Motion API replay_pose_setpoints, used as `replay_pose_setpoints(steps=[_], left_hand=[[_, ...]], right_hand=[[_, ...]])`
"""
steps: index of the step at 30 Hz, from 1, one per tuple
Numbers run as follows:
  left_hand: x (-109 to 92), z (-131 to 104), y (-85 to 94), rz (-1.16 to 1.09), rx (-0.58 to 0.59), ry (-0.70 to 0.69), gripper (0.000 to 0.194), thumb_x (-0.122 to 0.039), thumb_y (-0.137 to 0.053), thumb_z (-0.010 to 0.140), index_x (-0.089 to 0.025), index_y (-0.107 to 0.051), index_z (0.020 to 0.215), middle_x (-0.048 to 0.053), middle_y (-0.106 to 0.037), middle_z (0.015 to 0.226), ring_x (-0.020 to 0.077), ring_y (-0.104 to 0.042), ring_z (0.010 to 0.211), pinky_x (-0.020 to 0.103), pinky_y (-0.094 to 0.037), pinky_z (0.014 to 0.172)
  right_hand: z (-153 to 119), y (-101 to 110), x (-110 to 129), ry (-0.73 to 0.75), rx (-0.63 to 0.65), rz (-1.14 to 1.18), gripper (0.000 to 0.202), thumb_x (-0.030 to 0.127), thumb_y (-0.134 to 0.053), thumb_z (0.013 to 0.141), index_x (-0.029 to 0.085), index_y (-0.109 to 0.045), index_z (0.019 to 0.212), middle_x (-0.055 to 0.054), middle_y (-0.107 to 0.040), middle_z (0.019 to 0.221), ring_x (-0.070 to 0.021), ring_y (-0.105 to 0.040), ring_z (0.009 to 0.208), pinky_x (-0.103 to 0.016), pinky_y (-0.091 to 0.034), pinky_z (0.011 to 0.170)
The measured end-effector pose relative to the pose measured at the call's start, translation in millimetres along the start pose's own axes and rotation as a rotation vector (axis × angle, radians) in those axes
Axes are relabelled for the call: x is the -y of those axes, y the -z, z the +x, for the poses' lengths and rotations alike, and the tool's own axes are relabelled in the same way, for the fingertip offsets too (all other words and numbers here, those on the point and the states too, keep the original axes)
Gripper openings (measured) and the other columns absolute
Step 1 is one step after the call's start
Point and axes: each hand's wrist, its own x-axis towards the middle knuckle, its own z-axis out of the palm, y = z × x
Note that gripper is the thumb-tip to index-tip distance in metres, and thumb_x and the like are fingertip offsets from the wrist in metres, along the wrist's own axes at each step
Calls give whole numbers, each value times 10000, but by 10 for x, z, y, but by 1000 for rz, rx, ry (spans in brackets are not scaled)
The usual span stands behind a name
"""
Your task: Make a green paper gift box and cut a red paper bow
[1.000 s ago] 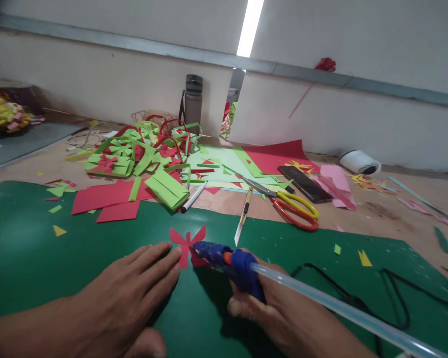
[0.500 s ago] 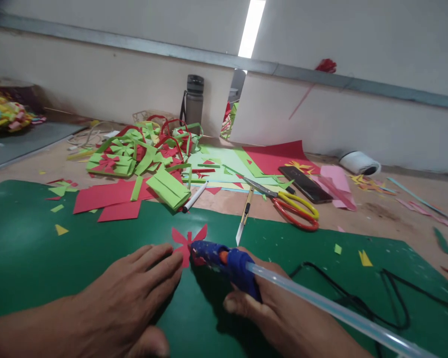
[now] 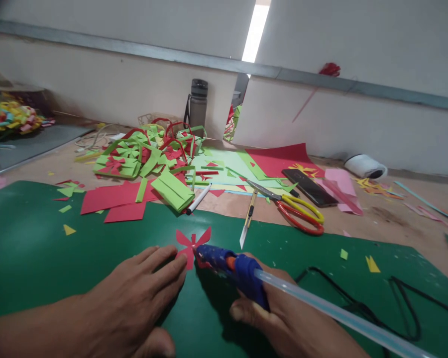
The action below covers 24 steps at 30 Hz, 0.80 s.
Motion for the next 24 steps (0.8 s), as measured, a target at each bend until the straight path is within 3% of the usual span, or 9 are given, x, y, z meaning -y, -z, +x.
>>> replay_pose_setpoints(steps=[7, 14, 19, 24], left_hand=[[-4, 18, 8, -11, -2, 6, 714, -633, -273, 846, -73, -604, 1141, 177, -546, 1227, 353, -467, 1098, 483, -415, 891], [-9, 0, -3, 11, -8, -2, 718, -635, -283, 841, -67, -591, 1155, 178, -529, 1246, 359, -465, 1094, 485, -420, 882], [-18, 6, 8, 10, 17, 15, 686, -611, -285, 856, -72, -595, 1145, 181, -529, 1235, 353, -471, 1079, 492, -431, 867], [-5, 9, 19, 4, 36, 1, 680, -598, -297, 860, -62, -574, 1174, 185, -519, 1243, 360, -456, 1090, 489, -431, 870]], right_hand=[[-1, 9, 7, -29, 10, 5, 577, 616, -434, 786, 289, -513, 1254, -41, -691, 944, -261, -622, 794, -332, -514, 706], [-3, 39, 67, -35, -3, 4, 493, 555, -448, 794, 289, -570, 1191, -32, -704, 929, -254, -635, 765, -328, -517, 703], [-27, 5, -31, -72, -23, 12, 553, 604, -451, 783, 295, -543, 1233, -35, -700, 954, -254, -637, 774, -320, -525, 676], [-41, -2, -21, -17, -63, 11, 503, 571, -493, 781, 287, -585, 1186, -25, -713, 937, -245, -652, 765, -305, -531, 690]])
